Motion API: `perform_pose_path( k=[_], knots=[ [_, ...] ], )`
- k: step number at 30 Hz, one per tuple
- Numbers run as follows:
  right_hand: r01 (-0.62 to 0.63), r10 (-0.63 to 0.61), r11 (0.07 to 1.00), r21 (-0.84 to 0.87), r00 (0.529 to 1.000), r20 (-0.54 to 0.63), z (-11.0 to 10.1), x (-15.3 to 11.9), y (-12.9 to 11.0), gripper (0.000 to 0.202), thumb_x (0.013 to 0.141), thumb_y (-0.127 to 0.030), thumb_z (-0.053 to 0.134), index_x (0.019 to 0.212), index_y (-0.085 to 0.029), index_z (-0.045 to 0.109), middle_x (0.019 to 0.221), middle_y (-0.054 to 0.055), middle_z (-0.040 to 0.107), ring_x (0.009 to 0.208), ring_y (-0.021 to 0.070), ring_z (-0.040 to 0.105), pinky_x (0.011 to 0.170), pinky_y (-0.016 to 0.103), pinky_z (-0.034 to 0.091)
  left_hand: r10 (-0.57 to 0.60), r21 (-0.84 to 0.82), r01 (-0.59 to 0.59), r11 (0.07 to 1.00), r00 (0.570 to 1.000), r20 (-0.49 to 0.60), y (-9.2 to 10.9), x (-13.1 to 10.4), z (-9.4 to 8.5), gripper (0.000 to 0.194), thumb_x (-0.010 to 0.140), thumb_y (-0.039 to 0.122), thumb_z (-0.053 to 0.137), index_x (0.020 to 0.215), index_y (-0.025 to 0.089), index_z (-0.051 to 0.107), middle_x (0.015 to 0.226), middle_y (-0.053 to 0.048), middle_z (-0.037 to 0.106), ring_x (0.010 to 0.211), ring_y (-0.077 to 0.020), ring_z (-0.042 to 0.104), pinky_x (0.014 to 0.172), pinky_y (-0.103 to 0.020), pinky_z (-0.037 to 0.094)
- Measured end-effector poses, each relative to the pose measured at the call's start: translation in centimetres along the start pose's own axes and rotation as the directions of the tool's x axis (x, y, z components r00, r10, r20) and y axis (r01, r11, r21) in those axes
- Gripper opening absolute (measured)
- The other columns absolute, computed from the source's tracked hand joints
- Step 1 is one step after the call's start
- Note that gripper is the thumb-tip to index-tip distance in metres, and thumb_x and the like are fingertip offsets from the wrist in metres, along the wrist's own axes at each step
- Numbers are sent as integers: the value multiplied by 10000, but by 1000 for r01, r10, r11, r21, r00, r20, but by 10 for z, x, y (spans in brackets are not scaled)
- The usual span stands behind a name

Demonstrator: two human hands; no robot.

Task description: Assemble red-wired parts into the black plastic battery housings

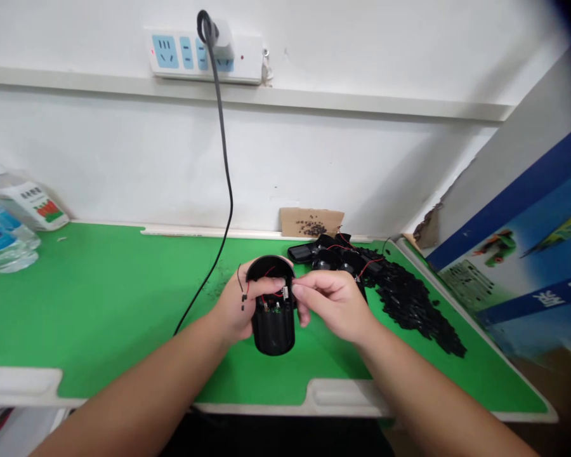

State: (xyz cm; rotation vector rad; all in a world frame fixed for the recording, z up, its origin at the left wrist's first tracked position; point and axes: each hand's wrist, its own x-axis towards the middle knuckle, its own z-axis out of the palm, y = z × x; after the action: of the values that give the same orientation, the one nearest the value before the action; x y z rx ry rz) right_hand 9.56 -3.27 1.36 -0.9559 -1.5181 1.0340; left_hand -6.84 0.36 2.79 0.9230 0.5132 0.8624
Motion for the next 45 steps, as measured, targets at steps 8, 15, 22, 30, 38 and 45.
perform_pose_path(
  k=[8, 15, 22, 30, 38, 45],
  knots=[
    [-88, 76, 971, 224, 995, 61, 0, -3, 15, 269, 867, -359, 647, 695, -156, 607, 453, -36, 585, 361, 93, 535, 416, 218, 476, -134, -86, 137, 987, 990, 38, -2, -1, -2, 236, 637, 211, 705, 858, 131, 678, 684, -62, 637, 590, -193, 611, 585, -326, 475],
    [129, -130, 989, -67, 991, -21, 3, -5, 13, 134, 841, -287, 652, 884, -164, 681, 633, 11, 666, 449, 118, 608, 425, 230, 510, -270, -301, 256, 918, 963, -5, 0, 4, -5, 260, 650, 139, 647, 909, 149, 663, 765, -57, 663, 617, -189, 627, 616, -355, 522],
    [316, -322, 913, -257, 947, 23, 0, -3, 14, 110, 853, -168, 592, 933, -170, 667, 705, 27, 680, 520, 111, 633, 465, 205, 522, -330, -306, 293, 906, 941, -75, 2, 5, -4, 290, 655, 110, 623, 941, 141, 660, 776, -49, 669, 607, -188, 634, 622, -361, 533],
    [415, -481, 794, -445, 876, -40, 6, -1, 19, 264, 782, -82, 545, 1011, -186, 625, 589, -40, 592, 452, 74, 538, 446, 184, 456, -273, -146, 247, 958, 941, -201, -3, 5, -1, 310, 583, 154, 698, 884, 111, 645, 714, -60, 646, 565, -149, 591, 543, -256, 471],
    [130, -161, 980, -149, 963, -214, 15, 1, 14, 151, 756, -169, 564, 879, -175, 652, 579, -26, 627, 462, 104, 602, 439, 198, 503, -261, -154, 229, 961, 935, -241, -4, 6, 1, 300, 580, 169, 713, 859, 98, 626, 725, -83, 637, 606, -193, 615, 603, -333, 506],
    [-165, 195, 972, 165, 963, -186, 13, 6, 18, 156, 704, -239, 630, 836, -157, 643, 594, -20, 643, 450, 112, 605, 441, 222, 525, -341, -221, 296, 929, 917, -208, 1, 7, 2, 194, 646, 201, 661, 797, 98, 598, 675, -100, 617, 555, -213, 611, 538, -337, 495]
  ],
)
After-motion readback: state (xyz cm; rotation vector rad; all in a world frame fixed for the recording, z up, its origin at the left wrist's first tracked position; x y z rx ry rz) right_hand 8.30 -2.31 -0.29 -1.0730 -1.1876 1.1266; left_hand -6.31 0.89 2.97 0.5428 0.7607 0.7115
